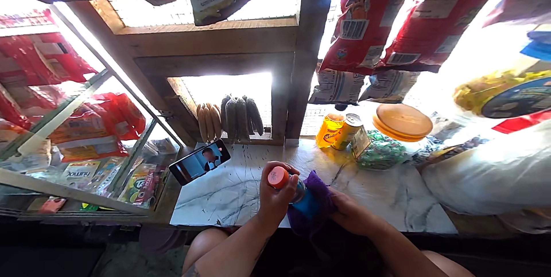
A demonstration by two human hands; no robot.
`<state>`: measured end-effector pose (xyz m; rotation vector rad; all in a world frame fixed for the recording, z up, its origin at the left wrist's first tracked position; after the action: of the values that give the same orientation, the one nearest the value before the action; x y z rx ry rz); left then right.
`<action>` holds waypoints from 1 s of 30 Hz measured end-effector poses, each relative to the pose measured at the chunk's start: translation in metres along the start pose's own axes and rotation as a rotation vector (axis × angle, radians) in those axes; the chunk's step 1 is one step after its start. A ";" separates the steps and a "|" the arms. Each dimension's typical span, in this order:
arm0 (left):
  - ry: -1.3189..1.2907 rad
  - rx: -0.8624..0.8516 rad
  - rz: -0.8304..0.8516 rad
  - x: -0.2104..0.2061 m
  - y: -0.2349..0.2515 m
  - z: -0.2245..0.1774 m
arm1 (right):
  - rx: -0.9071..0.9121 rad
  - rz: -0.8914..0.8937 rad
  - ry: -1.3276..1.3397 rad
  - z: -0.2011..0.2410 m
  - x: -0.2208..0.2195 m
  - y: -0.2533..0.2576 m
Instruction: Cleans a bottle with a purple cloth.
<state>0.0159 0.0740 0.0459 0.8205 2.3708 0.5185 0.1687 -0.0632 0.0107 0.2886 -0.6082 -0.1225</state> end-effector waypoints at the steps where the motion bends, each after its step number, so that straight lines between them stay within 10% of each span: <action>1: -0.005 0.000 -0.001 0.000 0.000 0.001 | 0.018 -0.005 0.009 -0.001 0.001 0.000; 19: -0.027 -0.177 0.293 -0.012 -0.009 -0.005 | -0.126 -0.201 0.342 0.018 -0.014 0.010; 30: 0.182 -0.291 0.322 -0.017 -0.010 -0.012 | 0.074 -0.543 -0.224 0.030 -0.022 -0.001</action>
<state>0.0152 0.0529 0.0564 1.0590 2.2542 1.0830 0.1334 -0.0668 0.0223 0.5120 -0.7460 -0.6625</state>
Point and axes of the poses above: each hand's wrist, its own y-axis towards the middle knuckle, its own x-axis out of the back of the hand, z = x × y, the point moved 3 cm from there along y, towards the middle knuckle, and after that the axes turned 3 degrees about -z, right-handed, at the moved point
